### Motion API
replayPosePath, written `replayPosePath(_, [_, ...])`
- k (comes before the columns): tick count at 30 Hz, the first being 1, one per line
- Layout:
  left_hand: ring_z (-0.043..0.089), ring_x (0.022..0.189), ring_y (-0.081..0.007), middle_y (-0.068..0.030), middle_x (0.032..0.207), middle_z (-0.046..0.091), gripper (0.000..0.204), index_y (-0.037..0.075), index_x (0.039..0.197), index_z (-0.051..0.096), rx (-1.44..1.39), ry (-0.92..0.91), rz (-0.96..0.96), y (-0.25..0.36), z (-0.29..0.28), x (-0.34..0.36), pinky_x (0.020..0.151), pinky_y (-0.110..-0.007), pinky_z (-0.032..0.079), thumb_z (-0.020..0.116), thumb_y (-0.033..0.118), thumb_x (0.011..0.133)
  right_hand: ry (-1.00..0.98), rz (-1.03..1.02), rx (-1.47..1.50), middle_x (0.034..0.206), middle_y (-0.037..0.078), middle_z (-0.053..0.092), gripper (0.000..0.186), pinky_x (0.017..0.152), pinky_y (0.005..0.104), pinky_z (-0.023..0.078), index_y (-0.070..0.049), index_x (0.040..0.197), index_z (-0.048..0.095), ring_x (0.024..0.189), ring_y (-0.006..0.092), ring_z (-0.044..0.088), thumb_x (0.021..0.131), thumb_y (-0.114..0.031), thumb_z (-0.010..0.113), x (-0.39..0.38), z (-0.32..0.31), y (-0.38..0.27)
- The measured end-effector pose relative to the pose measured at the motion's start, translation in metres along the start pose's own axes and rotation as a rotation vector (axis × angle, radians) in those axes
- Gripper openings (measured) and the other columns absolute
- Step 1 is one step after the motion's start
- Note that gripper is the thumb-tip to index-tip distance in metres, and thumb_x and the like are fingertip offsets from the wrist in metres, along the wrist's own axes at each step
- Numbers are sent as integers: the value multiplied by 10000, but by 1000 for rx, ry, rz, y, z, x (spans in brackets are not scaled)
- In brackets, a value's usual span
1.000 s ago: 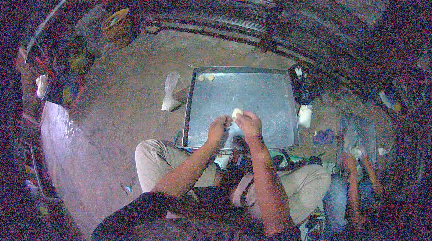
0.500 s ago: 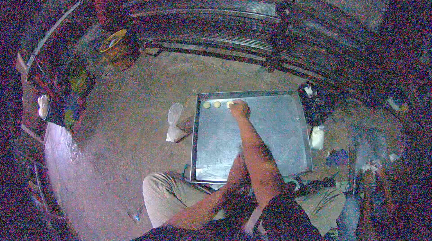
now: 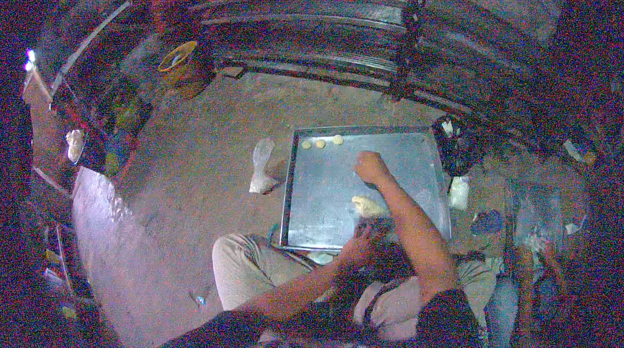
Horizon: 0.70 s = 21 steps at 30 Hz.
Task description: The person takes small pieces of dough from a tray, rolls them between their palms to form spheres, and places them back onto the tray.
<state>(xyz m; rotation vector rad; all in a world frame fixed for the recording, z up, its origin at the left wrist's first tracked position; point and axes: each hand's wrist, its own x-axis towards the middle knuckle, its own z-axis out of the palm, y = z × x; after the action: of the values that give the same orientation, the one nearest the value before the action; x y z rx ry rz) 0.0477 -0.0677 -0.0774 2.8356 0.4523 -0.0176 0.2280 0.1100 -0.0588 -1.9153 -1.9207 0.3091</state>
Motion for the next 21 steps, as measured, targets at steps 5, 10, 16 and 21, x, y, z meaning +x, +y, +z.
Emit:
replayPosePath(5, [321, 1360, -371, -93, 1490, 383, 445, 131, 1247, 633, -400, 297, -113, -4, 10, -2, 1100, -581, 299, 605, 251, 819, -513, 119, -85, 930, 172, 714, 412, 784, 401, 537, -42, 1024, 719, 859, 320, 690, 773, -368, 742, -132, -108, -17])
replayPosePath(10, [407, 1266, -345, -86, 1371, 479, 457, 78, 1215, 623, -118, 310, 118, -3, -28, -14, 1048, -475, 355, 658, 308, 820, -353, 258, 137, 984, 187, 711, 444, 801, 386, 536, -39, 1092, 696, 875, 320, 693, 795, -364, 756, -213, -173, -30])
replayPosePath(16, [465, 1235, -324, -106, 1307, 553, 282, 92, 1016, 723, -260, 382, 95, 4, -55, -15, 1038, -473, 352, 677, 321, 857, -293, 283, 183, 1208, 190, 647, 524, 966, 437, 490, -28, 1193, 642, 1105, 357, 623, 856, -426, 676, -209, -195, -42])
replayPosePath(21, [590, 1001, -407, -203, 1107, 615, 244, 66, 1020, 677, -322, 603, -392, -76, -54, 38, 934, -482, 456, 647, 242, 855, -346, 276, 148, 1275, 188, 610, 565, 1034, 444, 436, -57, 1269, 604, 1212, 354, 554, 870, -454, 652, -206, -184, -41])
